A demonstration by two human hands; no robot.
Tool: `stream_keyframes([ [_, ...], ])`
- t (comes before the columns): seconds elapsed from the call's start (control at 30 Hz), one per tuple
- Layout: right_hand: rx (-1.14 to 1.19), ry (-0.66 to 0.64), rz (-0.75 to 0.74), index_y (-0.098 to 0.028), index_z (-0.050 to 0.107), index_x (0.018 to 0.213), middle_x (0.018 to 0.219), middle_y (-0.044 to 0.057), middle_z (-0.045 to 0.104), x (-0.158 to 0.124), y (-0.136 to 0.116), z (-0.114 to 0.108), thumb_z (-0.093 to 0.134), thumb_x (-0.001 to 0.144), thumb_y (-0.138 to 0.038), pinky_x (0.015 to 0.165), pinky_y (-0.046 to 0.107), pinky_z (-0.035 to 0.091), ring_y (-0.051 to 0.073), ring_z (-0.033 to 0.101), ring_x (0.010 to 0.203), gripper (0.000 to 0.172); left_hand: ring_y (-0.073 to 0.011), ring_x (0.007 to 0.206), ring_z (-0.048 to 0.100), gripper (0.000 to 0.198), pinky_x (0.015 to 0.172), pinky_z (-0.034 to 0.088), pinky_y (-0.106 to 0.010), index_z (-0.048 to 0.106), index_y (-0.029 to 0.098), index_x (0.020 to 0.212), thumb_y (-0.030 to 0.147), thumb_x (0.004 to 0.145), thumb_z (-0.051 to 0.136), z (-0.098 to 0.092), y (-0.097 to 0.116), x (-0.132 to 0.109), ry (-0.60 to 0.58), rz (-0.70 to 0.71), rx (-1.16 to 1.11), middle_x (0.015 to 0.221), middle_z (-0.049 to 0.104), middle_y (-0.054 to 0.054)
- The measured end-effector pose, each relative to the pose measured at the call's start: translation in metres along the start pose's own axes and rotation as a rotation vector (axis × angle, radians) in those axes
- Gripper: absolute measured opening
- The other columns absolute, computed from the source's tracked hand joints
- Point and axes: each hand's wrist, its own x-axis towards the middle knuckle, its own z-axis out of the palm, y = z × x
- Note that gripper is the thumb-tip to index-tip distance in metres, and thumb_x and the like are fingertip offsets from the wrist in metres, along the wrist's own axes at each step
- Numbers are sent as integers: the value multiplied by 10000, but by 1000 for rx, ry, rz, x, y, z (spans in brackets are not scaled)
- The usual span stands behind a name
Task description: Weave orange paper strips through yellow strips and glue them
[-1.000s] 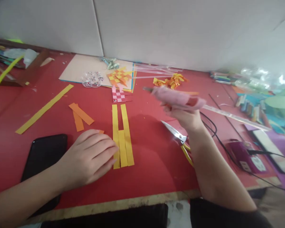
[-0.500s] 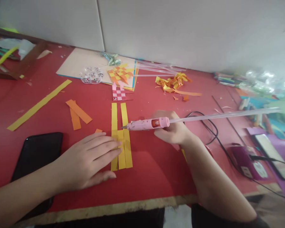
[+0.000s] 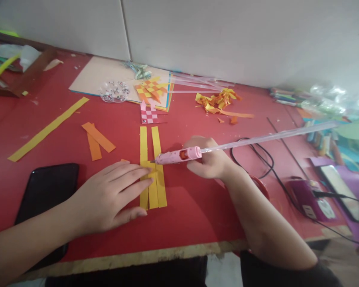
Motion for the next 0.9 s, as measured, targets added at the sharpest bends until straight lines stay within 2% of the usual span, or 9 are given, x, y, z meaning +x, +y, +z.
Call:
stream_keyframes([
  [0.27, -6, -1, -29, -219, 361, 618, 589, -23, 452, 2, 1, 3, 502, 656, -85, 548, 292, 330, 127, 407, 546, 198, -336, 1096, 609, 516, 934, 498, -534, 659, 87, 1152, 496, 970, 402, 1, 0, 1, 4, -6, 18, 1223, 651, -186],
  [0.6, -34, 0, 23, -225, 298, 597, 552, -35, 370, 1, 2, 4, 499, 656, -116, 522, 285, 283, 121, 343, 533, 237, -331, 1120, 599, 494, 956, 478, -548, 652, 102, 1173, 482, 975, 407, 2, 0, 0, 1, -24, -21, 1227, 651, -179],
  [0.9, -22, 9, 23, -222, 299, 600, 557, -36, 363, 1, 3, 4, 492, 639, -103, 524, 281, 266, 116, 327, 531, 230, -315, 1097, 606, 524, 941, 498, -512, 655, 88, 1159, 486, 988, 360, 2, 0, 1, 4, -1, 30, 1222, 661, -168],
])
